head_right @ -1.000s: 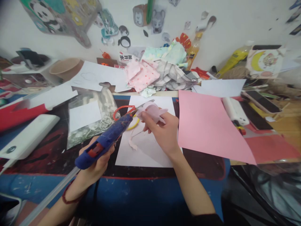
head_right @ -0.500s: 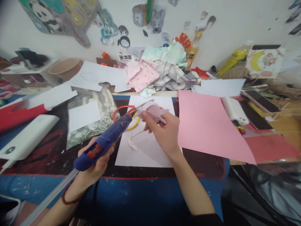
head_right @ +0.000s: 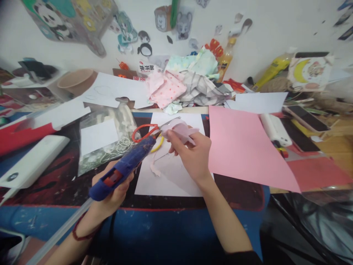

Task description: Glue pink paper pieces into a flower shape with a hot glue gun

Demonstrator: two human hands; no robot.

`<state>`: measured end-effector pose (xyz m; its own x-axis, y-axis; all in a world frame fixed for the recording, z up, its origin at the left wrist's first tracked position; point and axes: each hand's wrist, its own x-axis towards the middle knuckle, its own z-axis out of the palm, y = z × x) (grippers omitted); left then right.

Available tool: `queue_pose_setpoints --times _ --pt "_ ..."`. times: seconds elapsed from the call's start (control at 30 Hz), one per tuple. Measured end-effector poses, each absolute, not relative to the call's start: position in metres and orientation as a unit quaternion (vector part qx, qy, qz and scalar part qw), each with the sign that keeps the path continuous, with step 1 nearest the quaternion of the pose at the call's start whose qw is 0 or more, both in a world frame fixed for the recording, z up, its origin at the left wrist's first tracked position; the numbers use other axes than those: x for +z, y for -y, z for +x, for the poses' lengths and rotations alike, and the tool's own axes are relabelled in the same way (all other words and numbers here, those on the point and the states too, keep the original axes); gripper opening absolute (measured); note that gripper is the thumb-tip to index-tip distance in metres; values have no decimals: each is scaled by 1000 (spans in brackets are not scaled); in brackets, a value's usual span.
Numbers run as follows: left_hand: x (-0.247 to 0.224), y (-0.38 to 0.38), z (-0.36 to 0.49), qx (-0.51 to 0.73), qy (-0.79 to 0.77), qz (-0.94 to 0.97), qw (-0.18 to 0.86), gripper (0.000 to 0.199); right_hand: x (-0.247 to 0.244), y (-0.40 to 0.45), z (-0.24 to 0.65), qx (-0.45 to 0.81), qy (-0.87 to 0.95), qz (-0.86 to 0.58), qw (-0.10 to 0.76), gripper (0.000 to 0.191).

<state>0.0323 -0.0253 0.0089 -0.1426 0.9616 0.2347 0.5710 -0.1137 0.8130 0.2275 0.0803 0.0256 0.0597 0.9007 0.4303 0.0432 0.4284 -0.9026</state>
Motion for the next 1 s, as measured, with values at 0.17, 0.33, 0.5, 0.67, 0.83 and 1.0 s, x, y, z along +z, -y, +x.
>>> queue_pose_setpoints --times 0.17,0.33,0.5,0.67,0.83,1.0 --pt "9 25 31 427 -616 618 236 29 26 -80 227 352 584 -400 613 16" --pt "8 26 30 433 -605 628 229 27 26 -80 227 346 584 -394 619 13" --pt "9 26 33 441 -601 632 214 24 25 -79 227 319 593 -405 619 12" --pt "13 27 34 430 -606 637 208 24 25 -79 227 295 606 -406 618 13" --pt "12 27 33 440 -599 638 200 25 26 -79 227 278 631 -412 596 18" --pt "8 27 34 459 -594 633 190 23 25 -80 227 285 630 -408 596 19"
